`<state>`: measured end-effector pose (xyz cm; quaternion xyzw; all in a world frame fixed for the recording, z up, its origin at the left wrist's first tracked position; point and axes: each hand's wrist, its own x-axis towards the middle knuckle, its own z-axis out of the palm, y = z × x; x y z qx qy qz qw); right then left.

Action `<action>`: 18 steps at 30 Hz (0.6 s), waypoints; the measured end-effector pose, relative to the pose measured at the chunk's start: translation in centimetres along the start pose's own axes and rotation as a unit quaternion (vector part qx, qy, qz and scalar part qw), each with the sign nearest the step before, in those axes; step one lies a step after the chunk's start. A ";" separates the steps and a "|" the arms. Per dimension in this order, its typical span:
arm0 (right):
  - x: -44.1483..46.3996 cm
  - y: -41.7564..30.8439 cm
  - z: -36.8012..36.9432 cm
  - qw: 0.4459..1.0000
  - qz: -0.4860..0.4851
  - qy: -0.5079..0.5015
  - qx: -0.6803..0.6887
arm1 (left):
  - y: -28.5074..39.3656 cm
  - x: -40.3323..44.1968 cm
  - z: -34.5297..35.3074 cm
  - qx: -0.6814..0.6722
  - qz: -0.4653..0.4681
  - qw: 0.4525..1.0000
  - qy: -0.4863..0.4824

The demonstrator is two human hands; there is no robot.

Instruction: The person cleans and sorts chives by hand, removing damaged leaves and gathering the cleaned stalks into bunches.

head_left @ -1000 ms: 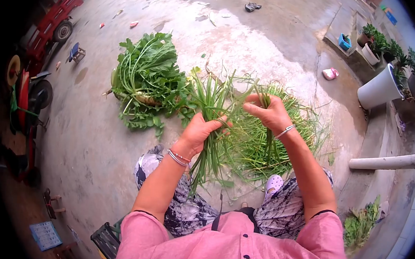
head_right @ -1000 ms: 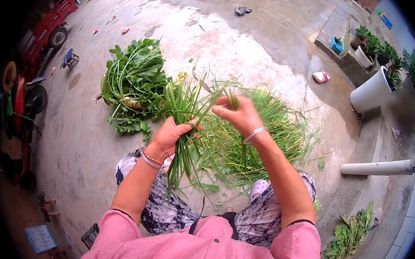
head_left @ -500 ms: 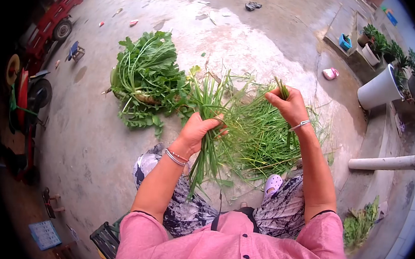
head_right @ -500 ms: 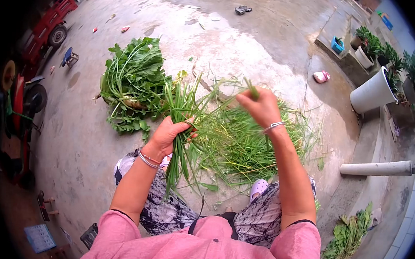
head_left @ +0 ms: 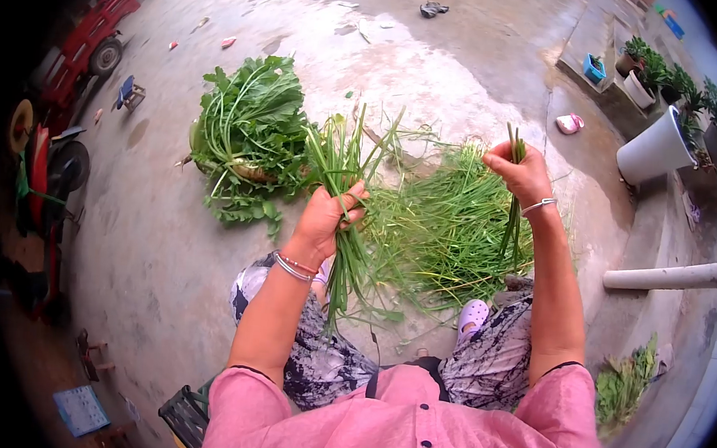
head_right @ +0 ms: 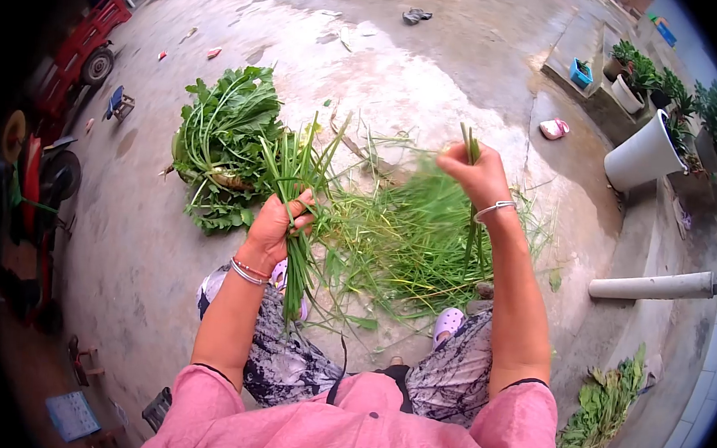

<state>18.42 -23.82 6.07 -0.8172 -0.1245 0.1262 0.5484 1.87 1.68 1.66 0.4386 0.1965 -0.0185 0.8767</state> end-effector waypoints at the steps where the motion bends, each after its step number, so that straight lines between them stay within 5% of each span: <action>1: -0.3 0.1 0.6 1.000 -0.004 -0.012 0.006 | 0.1 0.0 -0.1 -0.017 0.007 1.000 -0.002; 4: -2.2 -1.8 2.8 0.990 0.090 -0.108 -0.012 | 0.5 0.0 -0.3 -0.039 0.017 0.999 0.000; 9: -3.0 0.2 6.3 0.963 0.114 -0.235 -0.063 | 0.4 0.3 -0.5 -0.069 0.026 0.997 -0.001; 15: -4.7 0.5 9.9 0.892 0.282 -0.320 0.150 | 0.1 -0.2 1.2 -0.062 0.042 0.997 0.009; 17: -4.9 1.1 11.0 0.808 0.355 -0.325 0.341 | -0.2 -0.4 1.5 -0.033 0.043 0.999 -0.003; 18: -4.7 1.8 11.4 0.809 0.354 -0.321 0.343 | -0.2 -0.5 1.7 -0.032 0.041 0.999 -0.006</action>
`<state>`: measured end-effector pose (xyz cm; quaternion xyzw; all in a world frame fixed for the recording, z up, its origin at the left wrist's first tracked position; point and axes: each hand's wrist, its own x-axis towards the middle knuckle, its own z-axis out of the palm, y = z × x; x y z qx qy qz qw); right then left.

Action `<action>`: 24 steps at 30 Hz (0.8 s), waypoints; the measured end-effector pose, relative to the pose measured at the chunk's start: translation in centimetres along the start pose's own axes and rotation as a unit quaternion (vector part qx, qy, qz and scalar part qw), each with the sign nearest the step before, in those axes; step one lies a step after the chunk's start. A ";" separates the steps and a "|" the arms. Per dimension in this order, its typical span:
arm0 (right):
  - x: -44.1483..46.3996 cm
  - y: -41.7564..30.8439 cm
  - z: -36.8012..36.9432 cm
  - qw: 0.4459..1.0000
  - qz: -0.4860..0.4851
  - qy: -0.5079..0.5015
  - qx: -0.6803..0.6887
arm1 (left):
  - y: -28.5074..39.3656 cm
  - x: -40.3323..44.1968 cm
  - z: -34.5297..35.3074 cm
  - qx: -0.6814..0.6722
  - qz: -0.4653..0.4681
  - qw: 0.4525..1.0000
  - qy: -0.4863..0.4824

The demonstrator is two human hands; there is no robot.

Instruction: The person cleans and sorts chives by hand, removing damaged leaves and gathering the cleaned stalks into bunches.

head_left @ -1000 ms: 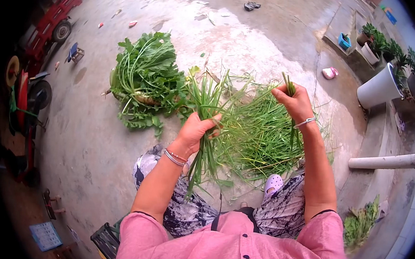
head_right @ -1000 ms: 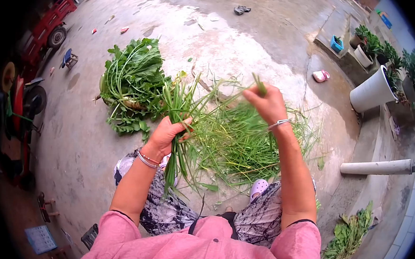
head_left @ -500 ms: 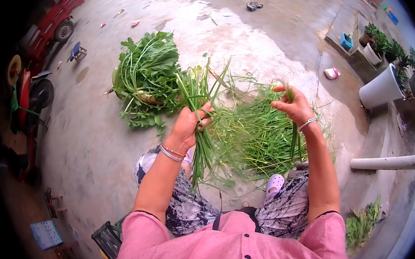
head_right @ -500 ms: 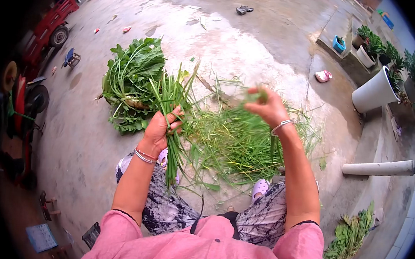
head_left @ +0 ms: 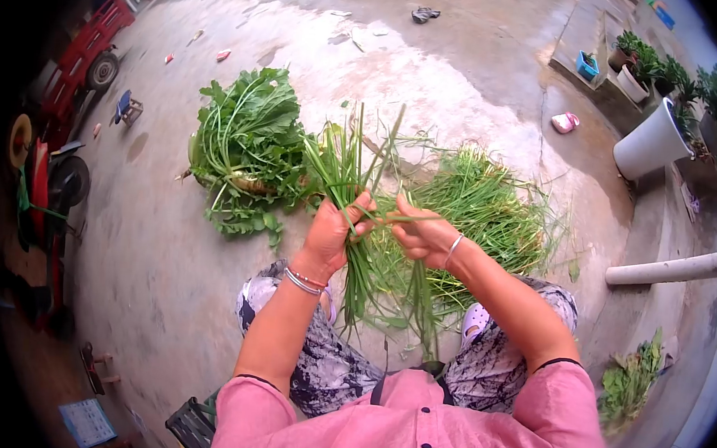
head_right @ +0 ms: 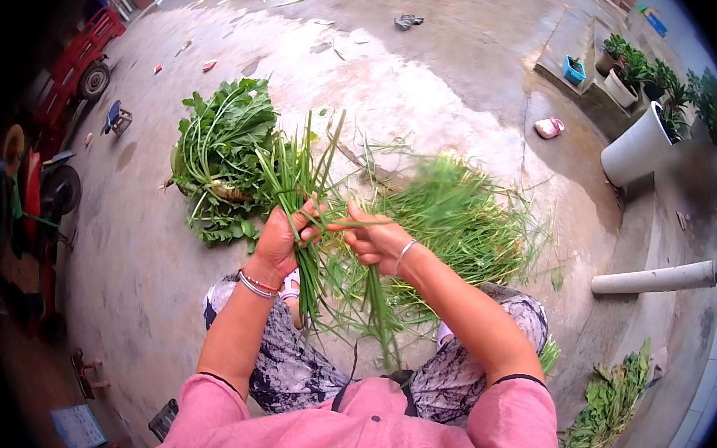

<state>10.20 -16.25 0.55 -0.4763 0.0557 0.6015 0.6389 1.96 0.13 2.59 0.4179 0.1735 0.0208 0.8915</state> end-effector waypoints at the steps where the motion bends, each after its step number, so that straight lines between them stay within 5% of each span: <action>1: 0.6 0.2 -0.3 0.998 -0.027 -0.018 0.061 | 0.0 -0.1 0.3 0.024 -0.004 1.000 -0.017; 7: -0.1 -2.6 -1.0 0.962 -0.187 0.000 0.199 | -0.5 -0.4 0.7 0.037 -0.028 0.996 -0.071; 14: -3.5 -6.6 -2.9 0.935 -0.328 0.028 0.133 | -0.9 -0.5 1.7 0.063 -0.035 0.996 -0.046; 21: -5.9 -8.0 -2.6 0.922 -0.370 0.108 0.033 | -1.3 0.0 1.5 0.072 -0.054 0.996 -0.023; 24: -7.2 -9.4 -4.3 0.877 -0.456 0.137 0.066 | -0.8 0.2 1.0 0.094 -0.027 0.995 0.020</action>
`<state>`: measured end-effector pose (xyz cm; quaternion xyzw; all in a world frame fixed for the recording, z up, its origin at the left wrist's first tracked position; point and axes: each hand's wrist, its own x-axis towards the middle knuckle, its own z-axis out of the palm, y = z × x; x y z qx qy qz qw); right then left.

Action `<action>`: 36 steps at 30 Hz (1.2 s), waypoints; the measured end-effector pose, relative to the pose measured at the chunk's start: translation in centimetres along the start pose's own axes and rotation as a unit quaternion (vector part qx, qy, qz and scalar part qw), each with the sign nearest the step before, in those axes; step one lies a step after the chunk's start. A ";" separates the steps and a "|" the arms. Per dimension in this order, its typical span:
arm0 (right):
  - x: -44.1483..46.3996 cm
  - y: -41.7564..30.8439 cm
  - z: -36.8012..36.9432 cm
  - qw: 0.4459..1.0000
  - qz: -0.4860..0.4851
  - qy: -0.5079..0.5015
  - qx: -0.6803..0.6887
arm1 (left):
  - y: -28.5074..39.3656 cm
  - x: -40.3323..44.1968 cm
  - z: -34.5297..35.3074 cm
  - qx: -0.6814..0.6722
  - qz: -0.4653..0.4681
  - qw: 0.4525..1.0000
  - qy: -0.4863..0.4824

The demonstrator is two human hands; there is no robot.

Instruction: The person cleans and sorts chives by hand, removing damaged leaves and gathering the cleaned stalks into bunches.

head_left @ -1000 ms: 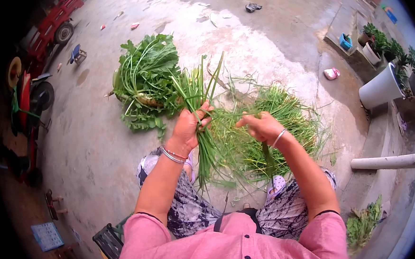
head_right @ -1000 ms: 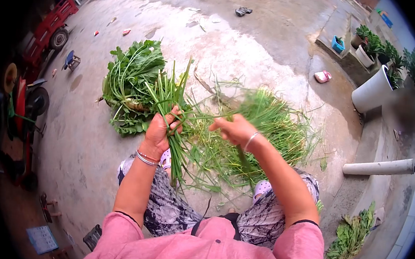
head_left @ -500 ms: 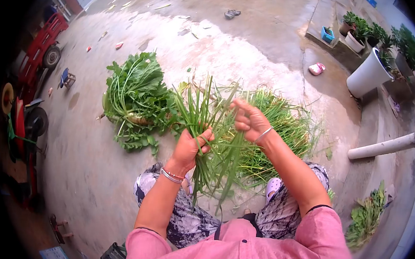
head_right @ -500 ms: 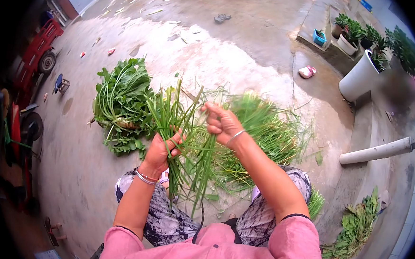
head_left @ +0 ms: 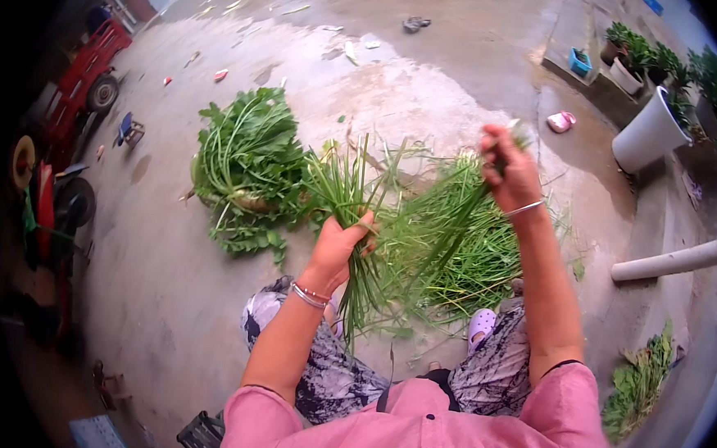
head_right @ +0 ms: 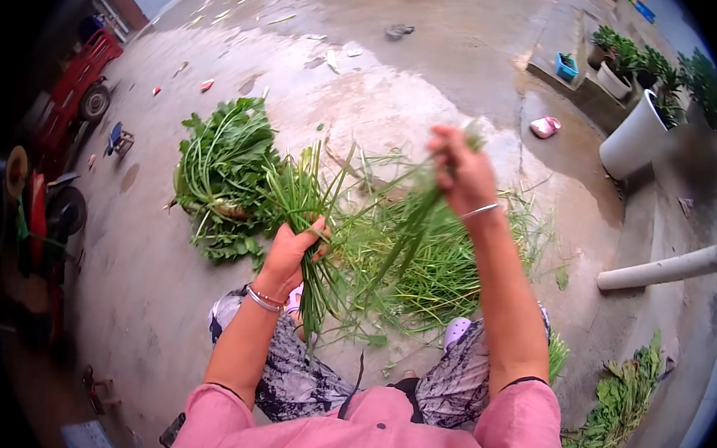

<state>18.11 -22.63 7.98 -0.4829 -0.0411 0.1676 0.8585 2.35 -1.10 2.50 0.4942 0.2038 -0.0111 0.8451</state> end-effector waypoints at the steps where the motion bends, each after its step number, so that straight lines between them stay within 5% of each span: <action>1: 0.7 -0.6 -1.5 0.999 -0.030 0.007 0.013 | -0.1 0.3 -0.4 0.004 0.007 1.000 0.024; 7: 1.9 -4.7 -7.3 0.979 -0.100 -0.014 0.175 | 0.4 0.7 -2.2 0.016 0.024 0.999 0.046; 19: 1.0 -6.0 -7.1 0.978 -0.107 -0.026 0.179 | 1.0 0.5 -1.8 0.003 0.021 0.999 0.033; 20: 0.8 -5.6 -6.1 0.973 -0.110 0.086 0.182 | 0.9 0.4 -1.7 0.002 0.019 1.000 0.018; 22: -0.1 -5.2 -3.4 0.973 -0.085 0.122 0.176 | 0.9 0.2 -1.4 -0.008 0.008 1.000 0.007; 24: 0.0 -3.9 -3.8 0.988 -0.028 -0.057 0.143 | 0.6 0.4 -1.3 -0.021 0.002 1.000 -0.016; 30: -2.4 1.3 2.4 0.984 0.107 -0.028 -0.143 | -0.5 0.4 -0.4 -0.005 -0.035 0.998 -0.049; 36: -3.0 4.0 3.7 0.968 0.132 -0.065 -0.203 | -0.9 0.1 0.6 0.003 -0.025 0.996 -0.081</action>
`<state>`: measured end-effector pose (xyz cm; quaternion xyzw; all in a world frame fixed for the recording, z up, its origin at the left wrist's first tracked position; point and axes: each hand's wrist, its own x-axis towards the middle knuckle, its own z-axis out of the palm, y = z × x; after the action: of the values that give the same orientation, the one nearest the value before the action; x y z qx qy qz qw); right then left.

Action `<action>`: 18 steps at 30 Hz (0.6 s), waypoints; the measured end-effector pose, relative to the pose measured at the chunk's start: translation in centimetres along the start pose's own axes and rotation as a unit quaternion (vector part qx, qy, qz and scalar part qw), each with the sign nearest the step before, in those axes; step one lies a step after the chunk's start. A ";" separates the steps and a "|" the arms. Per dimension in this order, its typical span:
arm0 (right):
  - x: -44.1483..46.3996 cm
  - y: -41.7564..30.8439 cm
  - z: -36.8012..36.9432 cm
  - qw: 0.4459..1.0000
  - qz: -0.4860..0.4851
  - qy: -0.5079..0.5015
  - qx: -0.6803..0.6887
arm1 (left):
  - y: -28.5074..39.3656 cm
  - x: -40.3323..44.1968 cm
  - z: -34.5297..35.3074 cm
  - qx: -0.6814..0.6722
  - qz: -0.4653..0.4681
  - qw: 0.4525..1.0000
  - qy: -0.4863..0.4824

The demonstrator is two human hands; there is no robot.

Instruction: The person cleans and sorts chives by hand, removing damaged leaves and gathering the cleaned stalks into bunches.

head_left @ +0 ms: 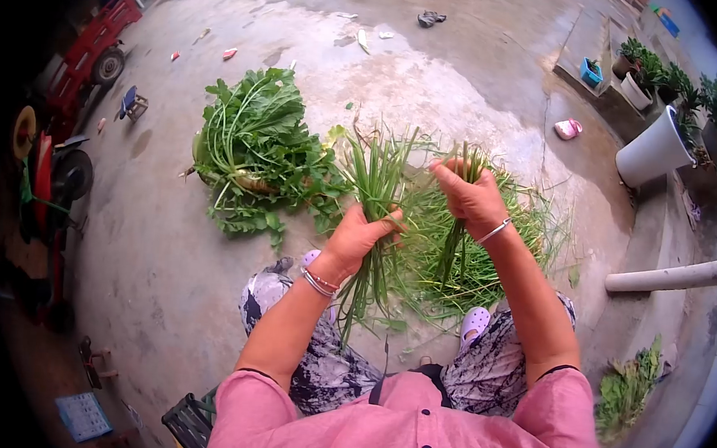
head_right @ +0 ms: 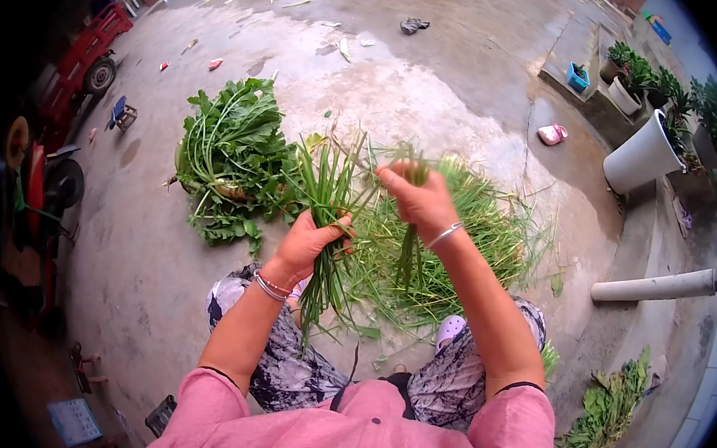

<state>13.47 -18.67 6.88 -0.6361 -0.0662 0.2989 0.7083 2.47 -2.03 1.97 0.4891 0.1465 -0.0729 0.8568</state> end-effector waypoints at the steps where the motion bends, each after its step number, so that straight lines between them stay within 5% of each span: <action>1: 0.0 -0.4 0.2 0.999 -0.019 0.031 0.007 | -0.1 0.0 -0.1 -0.012 0.010 1.000 -0.004; 8: 1.3 -3.3 -7.4 0.966 -0.121 0.160 0.164 | 0.7 -0.2 -2.1 0.016 -0.032 0.999 0.035; 18: -0.5 -5.4 -16.2 0.900 -0.253 0.305 0.183 | 3.5 -0.9 -7.5 0.097 0.137 0.966 0.194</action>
<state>22.59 -32.93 9.10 -0.5173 0.0504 -0.0917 0.8494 1.24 6.22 1.55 0.5902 0.2337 0.1281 0.7620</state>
